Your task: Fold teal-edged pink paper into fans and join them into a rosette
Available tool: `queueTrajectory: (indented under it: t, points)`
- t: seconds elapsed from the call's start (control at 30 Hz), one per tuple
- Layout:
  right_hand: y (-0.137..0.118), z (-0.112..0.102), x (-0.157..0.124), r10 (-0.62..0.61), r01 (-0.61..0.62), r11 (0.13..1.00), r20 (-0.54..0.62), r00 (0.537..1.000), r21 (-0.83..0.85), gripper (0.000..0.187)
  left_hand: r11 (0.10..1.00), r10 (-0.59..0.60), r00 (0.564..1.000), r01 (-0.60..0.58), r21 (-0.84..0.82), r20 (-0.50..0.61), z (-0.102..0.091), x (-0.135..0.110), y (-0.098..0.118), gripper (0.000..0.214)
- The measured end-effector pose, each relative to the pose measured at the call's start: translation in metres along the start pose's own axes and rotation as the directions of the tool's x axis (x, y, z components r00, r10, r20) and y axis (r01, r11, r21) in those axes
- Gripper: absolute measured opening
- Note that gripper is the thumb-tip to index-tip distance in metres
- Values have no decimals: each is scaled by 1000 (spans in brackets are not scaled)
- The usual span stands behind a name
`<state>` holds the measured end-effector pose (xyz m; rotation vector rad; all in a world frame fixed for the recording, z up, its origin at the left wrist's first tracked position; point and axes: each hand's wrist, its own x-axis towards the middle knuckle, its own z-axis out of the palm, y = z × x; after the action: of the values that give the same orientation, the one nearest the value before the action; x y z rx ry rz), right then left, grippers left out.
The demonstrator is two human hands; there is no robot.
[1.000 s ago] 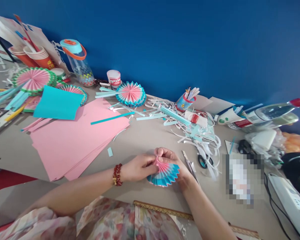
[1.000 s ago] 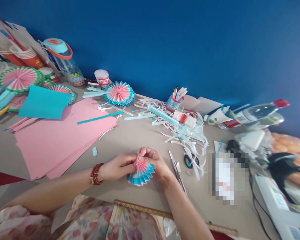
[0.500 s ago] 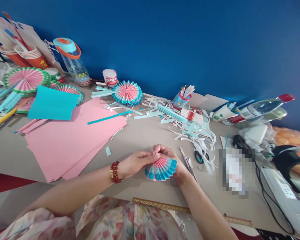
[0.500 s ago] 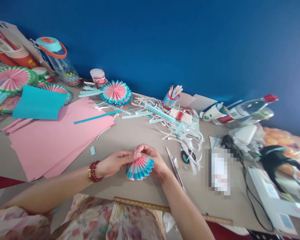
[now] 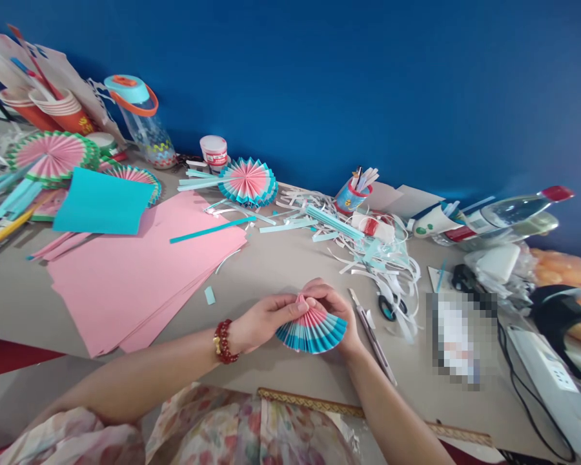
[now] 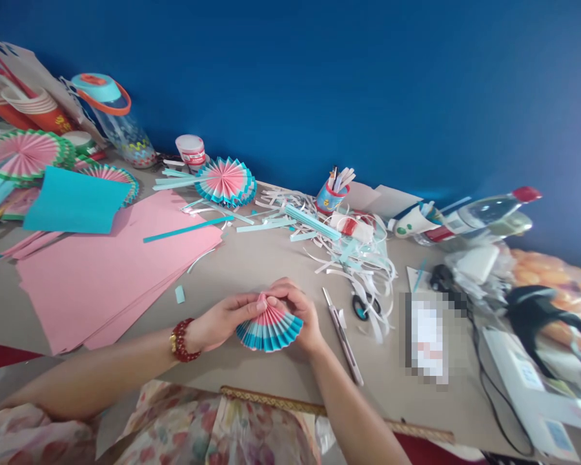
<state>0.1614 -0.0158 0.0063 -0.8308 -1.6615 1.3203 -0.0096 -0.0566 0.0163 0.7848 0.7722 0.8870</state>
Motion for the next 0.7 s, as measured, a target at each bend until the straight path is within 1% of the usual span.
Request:
queueTrajectory:
  t: [0.13,0.2,0.27,0.37,0.47,0.5,0.53,0.63,0.7]
  points:
    - [0,-1,0,-34,33,998,-7,999,-60,10,1000,-1,1000,1,-1,-3,0,1,-2,48]
    - [-3,-3,1,-28,29,996,15,999,-83,12,1000,4,1000,-4,-8,-1,-1,1,-2,46]
    - [-6,-7,3,-2,7,996,60,998,-89,19,1000,5,1000,-5,-16,-24,-1,1,-2,44]
    - [-8,-11,3,29,-19,997,139,990,-69,41,999,-17,999,15,-47,-50,-1,2,2,47]
    - [-5,-13,0,41,-40,999,189,981,-10,77,996,-29,999,25,-86,-44,-1,2,5,52]
    - [-4,-13,-1,50,-53,999,200,979,10,86,996,-24,998,20,-91,-53,-1,3,6,54]
    - [-4,-13,-2,59,-65,998,217,974,21,92,996,-15,998,9,-88,-67,-1,3,7,54]
    - [-4,-13,-2,50,-44,999,289,956,-26,91,997,20,995,-27,-74,-98,-1,3,6,52]
    - [-6,-14,-1,22,4,996,304,952,-85,83,997,25,994,-33,-69,-102,-1,3,6,50]
